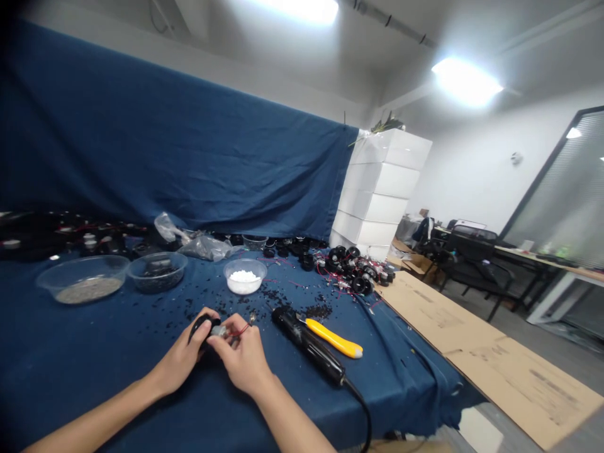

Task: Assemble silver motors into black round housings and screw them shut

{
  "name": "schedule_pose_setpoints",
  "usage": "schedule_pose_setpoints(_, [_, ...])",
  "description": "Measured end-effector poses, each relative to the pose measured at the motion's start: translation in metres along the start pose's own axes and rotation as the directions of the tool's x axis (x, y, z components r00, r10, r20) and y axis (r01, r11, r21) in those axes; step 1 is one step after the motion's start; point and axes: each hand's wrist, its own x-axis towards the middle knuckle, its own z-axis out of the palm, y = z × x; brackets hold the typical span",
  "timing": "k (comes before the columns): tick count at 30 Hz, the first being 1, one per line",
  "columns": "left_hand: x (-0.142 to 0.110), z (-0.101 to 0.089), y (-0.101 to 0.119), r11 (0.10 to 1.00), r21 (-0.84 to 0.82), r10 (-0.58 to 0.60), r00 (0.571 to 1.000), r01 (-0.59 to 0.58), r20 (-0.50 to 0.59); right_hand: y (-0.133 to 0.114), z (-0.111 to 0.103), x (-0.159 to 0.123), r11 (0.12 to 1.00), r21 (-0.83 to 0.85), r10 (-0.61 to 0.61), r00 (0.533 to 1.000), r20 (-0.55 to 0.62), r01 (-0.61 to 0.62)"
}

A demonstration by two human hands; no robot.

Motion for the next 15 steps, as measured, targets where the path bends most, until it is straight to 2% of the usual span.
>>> schedule_pose_setpoints(2, [0.003,-0.004,0.000,1.000,0.030,-0.010,0.998,0.008,0.066,0.003,0.001,0.005,0.980,0.167,0.112,0.994,-0.003,-0.110])
schedule_pose_setpoints(3, [0.004,-0.006,0.001,0.997,0.073,0.022,0.997,-0.027,0.073,0.004,0.001,0.007,0.948,0.268,0.174,0.985,0.018,-0.173])
schedule_pose_setpoints(5, [0.005,-0.008,0.003,0.966,0.186,0.176,0.984,-0.180,0.039,0.007,0.000,0.011,0.868,0.412,0.265,0.960,0.091,-0.279])
schedule_pose_setpoints(6, [0.005,-0.009,0.003,0.930,0.241,0.281,0.960,-0.278,0.021,0.009,0.000,0.011,0.838,0.444,0.291,0.948,0.132,-0.319])
schedule_pose_setpoints(8, [0.004,-0.007,0.005,0.840,0.299,0.466,0.884,-0.452,0.027,0.010,-0.002,0.010,0.783,0.483,0.326,0.919,0.221,-0.393])
schedule_pose_setpoints(10, [0.002,-0.004,0.007,0.778,0.289,0.570,0.820,-0.557,0.045,0.011,-0.004,0.008,0.724,0.520,0.344,0.891,0.297,-0.453])
schedule_pose_setpoints(12, [0.000,0.001,0.010,0.769,0.267,0.601,0.799,-0.580,0.006,0.011,-0.005,0.006,0.681,0.559,0.342,0.880,0.329,-0.473])
schedule_pose_setpoints(15, [0.001,0.010,0.013,0.818,0.277,0.544,0.834,-0.504,-0.090,0.012,-0.005,0.008,0.643,0.619,0.326,0.892,0.312,-0.451])
